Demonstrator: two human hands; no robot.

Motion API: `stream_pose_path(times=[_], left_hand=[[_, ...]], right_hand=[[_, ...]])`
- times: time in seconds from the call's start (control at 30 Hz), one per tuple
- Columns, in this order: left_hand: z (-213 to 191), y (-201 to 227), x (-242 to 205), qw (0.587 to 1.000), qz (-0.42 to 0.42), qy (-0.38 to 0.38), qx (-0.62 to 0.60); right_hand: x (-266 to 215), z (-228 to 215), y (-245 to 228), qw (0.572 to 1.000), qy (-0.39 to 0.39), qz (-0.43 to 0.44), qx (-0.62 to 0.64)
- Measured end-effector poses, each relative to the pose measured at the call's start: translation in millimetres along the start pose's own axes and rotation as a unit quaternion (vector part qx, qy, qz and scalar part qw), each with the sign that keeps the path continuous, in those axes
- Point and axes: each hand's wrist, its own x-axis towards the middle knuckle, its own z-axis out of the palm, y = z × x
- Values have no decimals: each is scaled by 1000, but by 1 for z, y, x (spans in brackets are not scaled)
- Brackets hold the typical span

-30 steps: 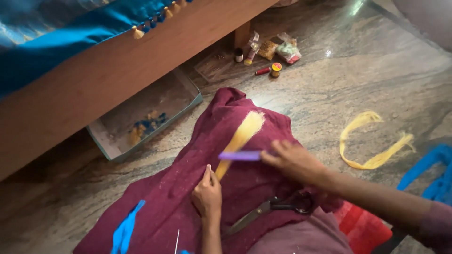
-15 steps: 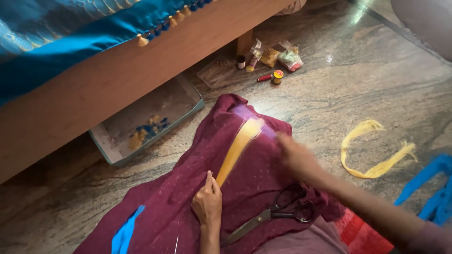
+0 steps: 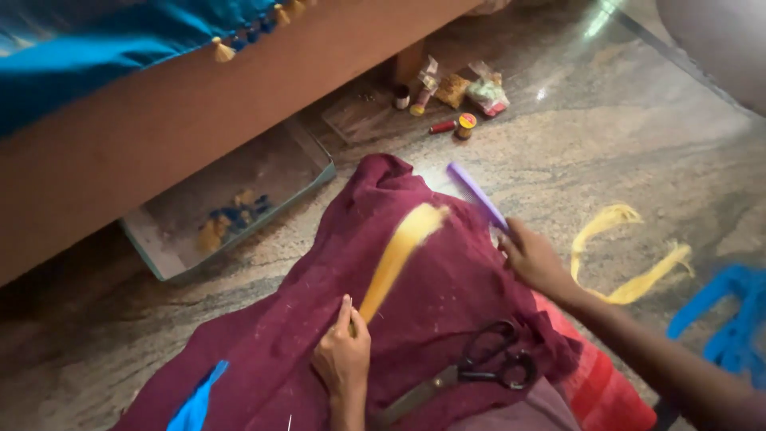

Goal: Creating decorative tassels on the edge of a saree by tying threads and adding embellishments.

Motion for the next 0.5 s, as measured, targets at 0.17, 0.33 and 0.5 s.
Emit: stream_pose_path(times=[0.17,0.33,0.5], left_hand=[[-2,-3,1,999,1,-51,-12],[-6,-4,-1,999,0,26,-38],[-31,2,22,957,-207,-129,-160]], right_hand=[[-14,18,8,982,-6,-185,30],[27,-1,16,995,-43,27,84],[21,-26,9,909,-231,134,321]])
